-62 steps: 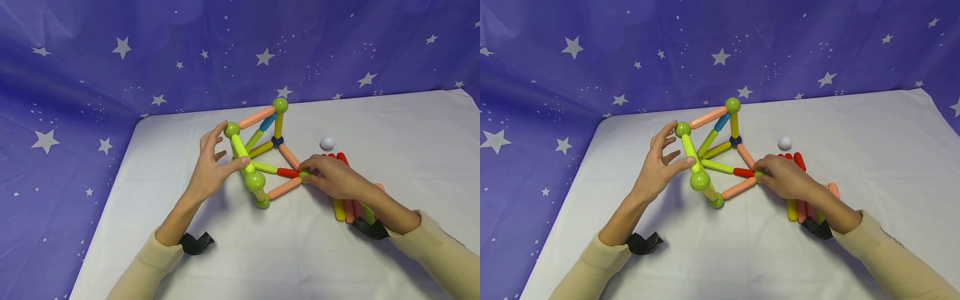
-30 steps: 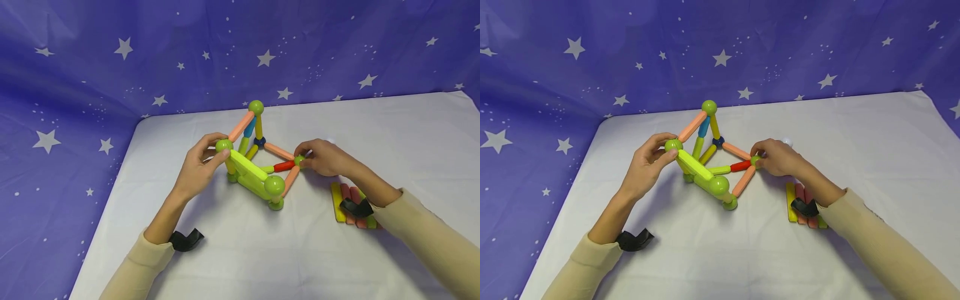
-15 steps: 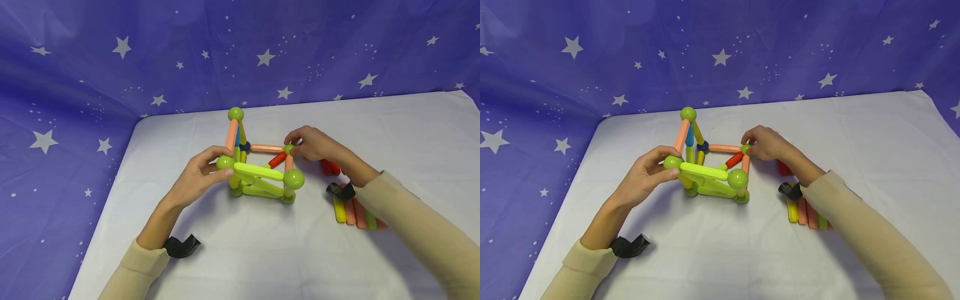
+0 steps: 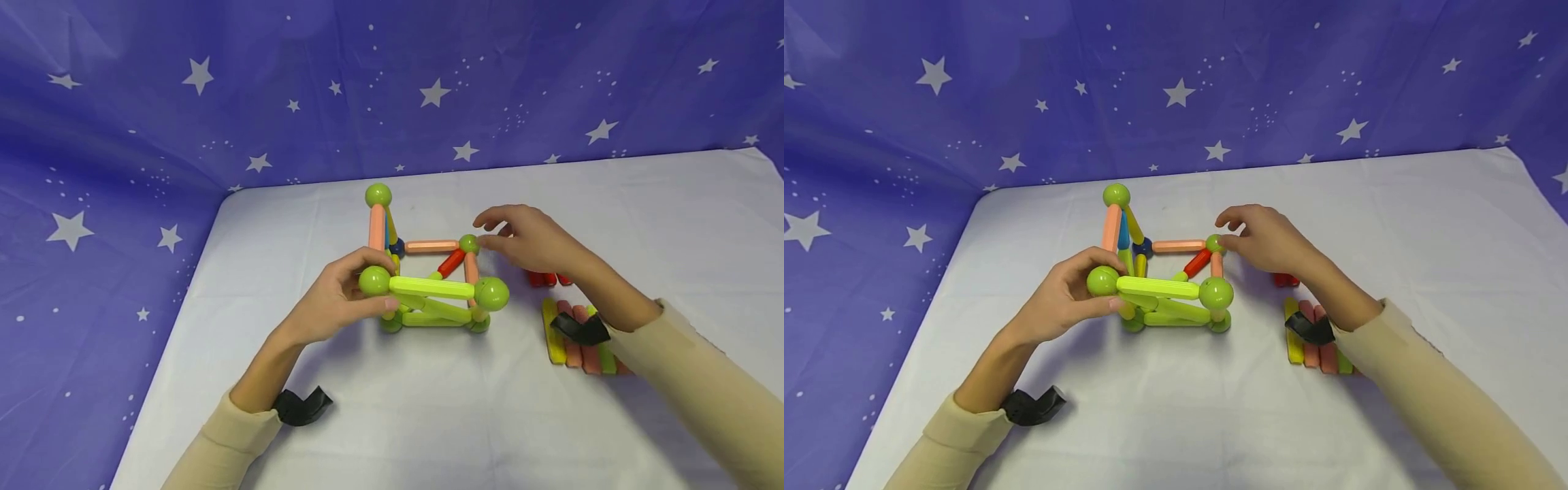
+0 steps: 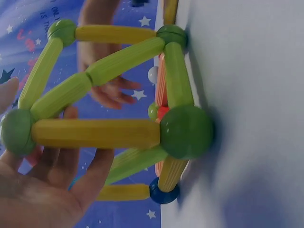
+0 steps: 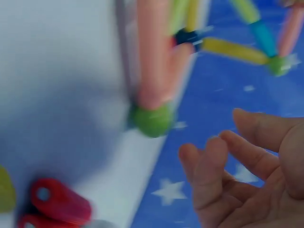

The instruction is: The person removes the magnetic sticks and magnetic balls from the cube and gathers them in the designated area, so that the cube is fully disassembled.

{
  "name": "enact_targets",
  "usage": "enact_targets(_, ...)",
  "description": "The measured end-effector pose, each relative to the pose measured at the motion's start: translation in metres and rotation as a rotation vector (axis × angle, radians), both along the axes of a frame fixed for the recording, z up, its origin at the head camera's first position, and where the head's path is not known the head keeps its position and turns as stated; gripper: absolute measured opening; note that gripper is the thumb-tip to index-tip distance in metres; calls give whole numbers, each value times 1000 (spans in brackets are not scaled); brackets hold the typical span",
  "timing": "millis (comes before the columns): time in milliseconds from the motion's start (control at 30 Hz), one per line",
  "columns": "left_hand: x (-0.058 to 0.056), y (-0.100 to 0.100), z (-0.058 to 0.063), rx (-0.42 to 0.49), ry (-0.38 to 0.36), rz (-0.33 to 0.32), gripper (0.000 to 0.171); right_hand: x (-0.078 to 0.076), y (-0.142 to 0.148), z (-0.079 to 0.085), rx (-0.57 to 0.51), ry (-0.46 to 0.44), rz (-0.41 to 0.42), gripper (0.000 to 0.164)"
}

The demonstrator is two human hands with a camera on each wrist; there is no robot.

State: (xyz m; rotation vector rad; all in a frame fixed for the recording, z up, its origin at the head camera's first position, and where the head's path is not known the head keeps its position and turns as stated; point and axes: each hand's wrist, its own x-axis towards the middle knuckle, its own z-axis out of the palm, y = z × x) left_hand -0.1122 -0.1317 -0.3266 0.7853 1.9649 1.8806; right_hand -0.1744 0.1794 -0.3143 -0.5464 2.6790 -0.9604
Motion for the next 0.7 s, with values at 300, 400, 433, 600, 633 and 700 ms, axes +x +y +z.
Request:
enact_targets(300,6,8,0,-102,19,140,28,66,2,46,-183,-41,119,33)
enact_targets(400,7,7,0,-131,26,150,28,76,-3,48,-169,0,173,38)
enact_targets(433,7,7,0,-133,25,150,28,78,-5,47,-170,7,183,38)
enact_targets(600,7,8,0,-117,29,144,27,78,-10,44,-236,-50,174,30)
enact_targets(633,8,9,-1,-111,29,143,26,78,-10,43,-251,-67,169,28)
enact_targets(700,8,10,-1,-99,33,143,25,78,-10,43,-273,-94,161,28)
